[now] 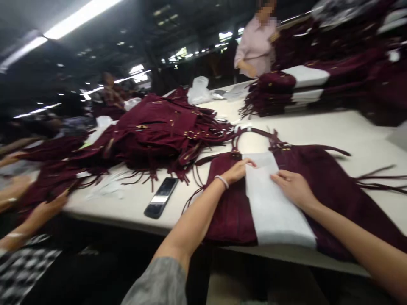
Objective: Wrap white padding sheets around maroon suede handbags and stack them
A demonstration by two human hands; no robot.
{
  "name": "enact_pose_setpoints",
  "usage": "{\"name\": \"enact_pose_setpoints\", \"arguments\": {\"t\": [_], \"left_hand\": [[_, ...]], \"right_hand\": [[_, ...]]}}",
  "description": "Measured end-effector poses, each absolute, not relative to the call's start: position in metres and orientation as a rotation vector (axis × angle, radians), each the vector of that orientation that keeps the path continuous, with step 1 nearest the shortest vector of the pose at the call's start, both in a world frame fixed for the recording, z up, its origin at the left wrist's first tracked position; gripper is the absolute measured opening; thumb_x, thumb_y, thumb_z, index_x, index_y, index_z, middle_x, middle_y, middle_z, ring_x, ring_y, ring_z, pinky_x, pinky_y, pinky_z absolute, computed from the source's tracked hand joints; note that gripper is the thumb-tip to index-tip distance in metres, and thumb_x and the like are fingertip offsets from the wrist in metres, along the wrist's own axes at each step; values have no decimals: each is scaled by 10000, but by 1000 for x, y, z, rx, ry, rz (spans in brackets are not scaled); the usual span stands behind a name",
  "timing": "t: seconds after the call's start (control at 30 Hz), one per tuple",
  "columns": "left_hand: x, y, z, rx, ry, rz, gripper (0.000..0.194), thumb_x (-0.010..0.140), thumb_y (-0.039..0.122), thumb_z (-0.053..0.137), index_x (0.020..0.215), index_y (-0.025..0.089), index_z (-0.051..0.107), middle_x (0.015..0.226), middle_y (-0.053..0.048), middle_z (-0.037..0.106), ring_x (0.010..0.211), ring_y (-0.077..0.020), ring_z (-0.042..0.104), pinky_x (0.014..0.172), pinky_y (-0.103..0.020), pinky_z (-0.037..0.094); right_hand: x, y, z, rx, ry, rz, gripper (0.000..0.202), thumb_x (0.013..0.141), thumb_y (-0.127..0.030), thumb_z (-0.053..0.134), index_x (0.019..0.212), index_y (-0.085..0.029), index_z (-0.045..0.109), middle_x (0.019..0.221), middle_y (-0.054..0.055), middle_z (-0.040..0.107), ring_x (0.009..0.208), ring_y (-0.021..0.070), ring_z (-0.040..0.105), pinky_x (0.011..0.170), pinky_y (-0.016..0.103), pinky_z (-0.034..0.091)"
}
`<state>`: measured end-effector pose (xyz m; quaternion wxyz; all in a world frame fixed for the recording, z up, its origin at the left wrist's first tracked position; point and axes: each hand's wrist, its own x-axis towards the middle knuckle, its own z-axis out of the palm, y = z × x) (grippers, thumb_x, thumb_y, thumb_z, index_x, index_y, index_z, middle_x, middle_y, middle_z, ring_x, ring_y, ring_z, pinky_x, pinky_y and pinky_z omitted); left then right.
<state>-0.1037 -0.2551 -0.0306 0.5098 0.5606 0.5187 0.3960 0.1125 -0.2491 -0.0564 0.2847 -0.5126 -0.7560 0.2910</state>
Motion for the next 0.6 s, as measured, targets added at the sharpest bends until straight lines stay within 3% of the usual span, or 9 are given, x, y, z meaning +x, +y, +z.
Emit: {"name": "enact_pose_setpoints", "arguments": {"t": [0.1, 0.17, 0.2, 0.27, 0.37, 0.47, 0.6], "left_hand": [[-110, -250, -36, 1260, 1166, 946, 476, 900, 584, 431, 924, 139, 599, 842, -71, 670, 752, -172, 624, 753, -313, 510], [-111, -253, -35, 1245, 1172, 924, 561, 851, 661, 493, 925, 120, 616, 883, -95, 684, 773, -180, 635, 729, -297, 504], [-111, -256, -35, 1262, 1194, 911, 521, 810, 618, 601, 941, 114, 621, 914, -97, 691, 791, -178, 639, 730, -282, 497], [-108, -259, -36, 1331, 1257, 891, 402, 721, 378, 776, 978, 118, 611, 968, -86, 701, 816, -160, 641, 726, -247, 479], [-102, -259, -41, 1383, 1337, 910, 300, 683, 101, 737, 948, 127, 599, 923, -59, 716, 780, -133, 642, 680, -210, 454], [-97, -257, -46, 1397, 1358, 979, 216, 690, 42, 690, 875, 126, 617, 799, -21, 706, 739, -114, 642, 674, -193, 447], [-89, -254, -49, 1408, 1393, 1080, 207, 679, 24, 684, 853, 129, 645, 749, 0, 690, 723, -108, 647, 682, -189, 461]], "right_hand": [[104, -250, -50, -1484, -1988, 754, 384, 831, -511, 457, 632, -199, 562, 611, 0, 559, 606, 150, 505, 553, 253, 306], [100, -251, -50, -1483, -1954, 753, 375, 844, -492, 464, 626, -199, 550, 595, -8, 541, 598, 143, 490, 554, 251, 305], [99, -252, -51, -1464, -1931, 761, 367, 853, -481, 467, 637, -200, 560, 599, -10, 543, 604, 144, 494, 565, 251, 317], [100, -256, -54, -1409, -1891, 761, 340, 874, -457, 471, 691, -203, 602, 649, -5, 575, 646, 151, 524, 615, 253, 360], [104, -258, -60, -1329, -1863, 642, 298, 882, -426, 498, 769, -198, 653, 873, 37, 629, 789, 174, 575, 719, 272, 407], [104, -257, -64, -1280, -1892, 536, 274, 886, -388, 518, 761, -186, 653, 1035, 71, 602, 888, 186, 583, 769, 282, 419], [100, -257, -62, -1432, -1994, 493, 207, 893, -343, 551, 772, -192, 627, 878, 44, 626, 778, 181, 583, 699, 287, 395]]}}
